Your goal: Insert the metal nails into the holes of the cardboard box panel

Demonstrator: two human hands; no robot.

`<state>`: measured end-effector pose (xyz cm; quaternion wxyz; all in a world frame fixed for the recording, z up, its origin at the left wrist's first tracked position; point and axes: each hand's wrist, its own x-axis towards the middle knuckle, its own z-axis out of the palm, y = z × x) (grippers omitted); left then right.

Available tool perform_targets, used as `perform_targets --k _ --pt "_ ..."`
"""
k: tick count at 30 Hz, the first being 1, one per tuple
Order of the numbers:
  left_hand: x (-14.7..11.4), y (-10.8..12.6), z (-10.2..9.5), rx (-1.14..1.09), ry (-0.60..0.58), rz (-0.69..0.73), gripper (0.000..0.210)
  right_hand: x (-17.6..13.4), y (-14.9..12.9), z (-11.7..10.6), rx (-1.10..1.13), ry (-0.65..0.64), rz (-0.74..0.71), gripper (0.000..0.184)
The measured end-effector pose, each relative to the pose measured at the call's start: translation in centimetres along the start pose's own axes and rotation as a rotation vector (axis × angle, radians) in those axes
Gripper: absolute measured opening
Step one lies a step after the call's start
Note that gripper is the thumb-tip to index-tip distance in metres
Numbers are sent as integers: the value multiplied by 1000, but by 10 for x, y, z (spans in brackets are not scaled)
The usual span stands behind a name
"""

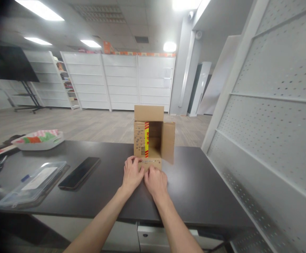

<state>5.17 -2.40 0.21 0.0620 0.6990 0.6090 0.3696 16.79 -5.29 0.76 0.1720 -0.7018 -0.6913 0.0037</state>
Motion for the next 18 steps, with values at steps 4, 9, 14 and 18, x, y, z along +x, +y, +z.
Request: perform_targets --k 4,9,14,18 --pt "0 -1 2 -9 2 -1 26 0 0 1 1 -7 2 25" --pt "0 2 1 22 0 -30 22 0 0 3 -14 6 -10 23" --pt "0 2 1 36 1 -23 17 0 -1 2 -14 10 -10 23" --pt "1 0 2 32 16 2 15 0 -1 1 -16 1 -4 22"
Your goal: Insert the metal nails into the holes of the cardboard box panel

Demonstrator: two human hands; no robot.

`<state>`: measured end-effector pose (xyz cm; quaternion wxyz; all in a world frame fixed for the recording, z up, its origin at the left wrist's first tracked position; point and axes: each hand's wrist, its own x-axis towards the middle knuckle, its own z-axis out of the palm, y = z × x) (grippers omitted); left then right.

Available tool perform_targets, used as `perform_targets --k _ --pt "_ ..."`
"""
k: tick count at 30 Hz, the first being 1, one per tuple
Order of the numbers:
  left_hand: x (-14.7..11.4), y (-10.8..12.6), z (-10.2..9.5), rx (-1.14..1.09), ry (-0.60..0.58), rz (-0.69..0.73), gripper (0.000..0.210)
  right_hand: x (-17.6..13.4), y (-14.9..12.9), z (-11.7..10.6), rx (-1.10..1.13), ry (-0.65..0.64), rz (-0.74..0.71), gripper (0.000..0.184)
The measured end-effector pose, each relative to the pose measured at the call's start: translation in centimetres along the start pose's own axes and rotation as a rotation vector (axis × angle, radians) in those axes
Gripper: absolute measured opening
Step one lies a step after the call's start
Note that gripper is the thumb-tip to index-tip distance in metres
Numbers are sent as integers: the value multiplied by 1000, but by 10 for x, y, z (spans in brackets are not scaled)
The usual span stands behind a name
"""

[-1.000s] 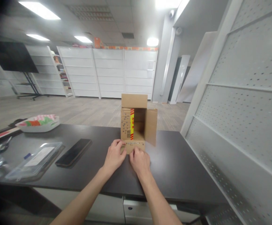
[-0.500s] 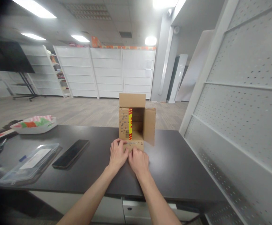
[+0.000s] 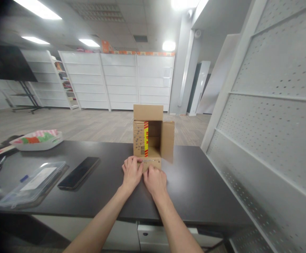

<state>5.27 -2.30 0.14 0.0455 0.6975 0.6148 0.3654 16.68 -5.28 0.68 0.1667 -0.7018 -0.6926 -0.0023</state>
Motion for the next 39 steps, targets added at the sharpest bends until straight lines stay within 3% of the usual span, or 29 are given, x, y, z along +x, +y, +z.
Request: perform_targets --k 14,26,39 --pt "-13 -1 -21 -195 67 26 9 0 1 2 5 13 -9 25" --pt "-49 -23 -47 -228 -107 135 11 -1 1 3 7 16 8 22" --pt "-54 -20 -50 -125 -214 173 7 0 3 4 -5 29 1 20"
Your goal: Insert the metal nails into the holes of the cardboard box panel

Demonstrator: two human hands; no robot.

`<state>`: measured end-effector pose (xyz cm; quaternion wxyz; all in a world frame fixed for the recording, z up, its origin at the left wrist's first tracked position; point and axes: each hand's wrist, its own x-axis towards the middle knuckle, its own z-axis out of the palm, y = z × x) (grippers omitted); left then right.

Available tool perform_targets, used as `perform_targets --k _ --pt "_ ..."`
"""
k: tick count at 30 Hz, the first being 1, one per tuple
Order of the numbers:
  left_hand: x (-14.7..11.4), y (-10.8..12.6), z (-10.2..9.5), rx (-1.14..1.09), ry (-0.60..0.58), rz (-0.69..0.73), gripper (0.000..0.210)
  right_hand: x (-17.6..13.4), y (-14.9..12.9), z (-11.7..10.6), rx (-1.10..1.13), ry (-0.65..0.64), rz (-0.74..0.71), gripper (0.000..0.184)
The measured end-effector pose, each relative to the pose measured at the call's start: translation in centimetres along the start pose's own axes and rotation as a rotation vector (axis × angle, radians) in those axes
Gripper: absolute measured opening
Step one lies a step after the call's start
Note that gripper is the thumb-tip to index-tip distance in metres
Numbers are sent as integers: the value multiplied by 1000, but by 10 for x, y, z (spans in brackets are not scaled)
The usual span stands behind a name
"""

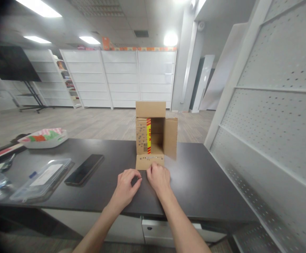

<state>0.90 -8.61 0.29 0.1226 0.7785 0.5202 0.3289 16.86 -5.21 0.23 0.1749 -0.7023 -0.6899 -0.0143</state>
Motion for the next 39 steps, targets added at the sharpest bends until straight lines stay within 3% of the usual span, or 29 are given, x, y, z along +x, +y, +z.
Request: perform_targets --k 6,26,39 --pt "-1 0 1 7 -54 21 10 0 0 0 4 -3 2 21" --pt "-1 2 3 62 -81 -3 10 1 -1 -2 8 -34 8 21" --pt "1 6 3 224 -10 -149 16 1 -1 0 0 -27 10 22"
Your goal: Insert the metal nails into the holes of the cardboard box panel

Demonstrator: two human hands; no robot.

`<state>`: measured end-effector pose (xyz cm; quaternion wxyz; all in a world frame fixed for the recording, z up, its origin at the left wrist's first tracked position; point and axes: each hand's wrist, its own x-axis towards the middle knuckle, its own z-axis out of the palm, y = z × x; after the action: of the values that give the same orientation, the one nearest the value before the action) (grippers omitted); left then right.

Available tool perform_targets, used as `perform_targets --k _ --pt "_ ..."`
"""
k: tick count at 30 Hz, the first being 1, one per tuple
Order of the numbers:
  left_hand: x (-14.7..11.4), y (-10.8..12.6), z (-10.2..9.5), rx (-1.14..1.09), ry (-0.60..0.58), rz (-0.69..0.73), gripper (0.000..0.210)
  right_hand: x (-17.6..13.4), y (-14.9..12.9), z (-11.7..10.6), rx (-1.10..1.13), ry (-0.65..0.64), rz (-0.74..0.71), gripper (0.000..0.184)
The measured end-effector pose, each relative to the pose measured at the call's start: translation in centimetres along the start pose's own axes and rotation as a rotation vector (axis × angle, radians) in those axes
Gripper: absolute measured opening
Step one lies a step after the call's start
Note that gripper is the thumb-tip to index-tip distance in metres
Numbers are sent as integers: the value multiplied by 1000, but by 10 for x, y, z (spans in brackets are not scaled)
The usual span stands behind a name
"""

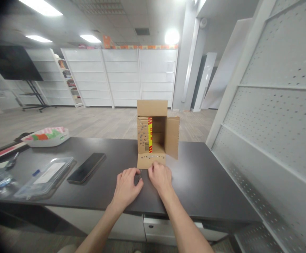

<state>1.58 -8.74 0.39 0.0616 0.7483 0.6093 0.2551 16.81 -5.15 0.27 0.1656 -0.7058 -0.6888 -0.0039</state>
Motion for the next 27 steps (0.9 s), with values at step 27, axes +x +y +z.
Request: perform_targets --k 27 --pt "-2 1 -4 -59 -35 58 22 -1 -3 -6 5 -29 17 21"
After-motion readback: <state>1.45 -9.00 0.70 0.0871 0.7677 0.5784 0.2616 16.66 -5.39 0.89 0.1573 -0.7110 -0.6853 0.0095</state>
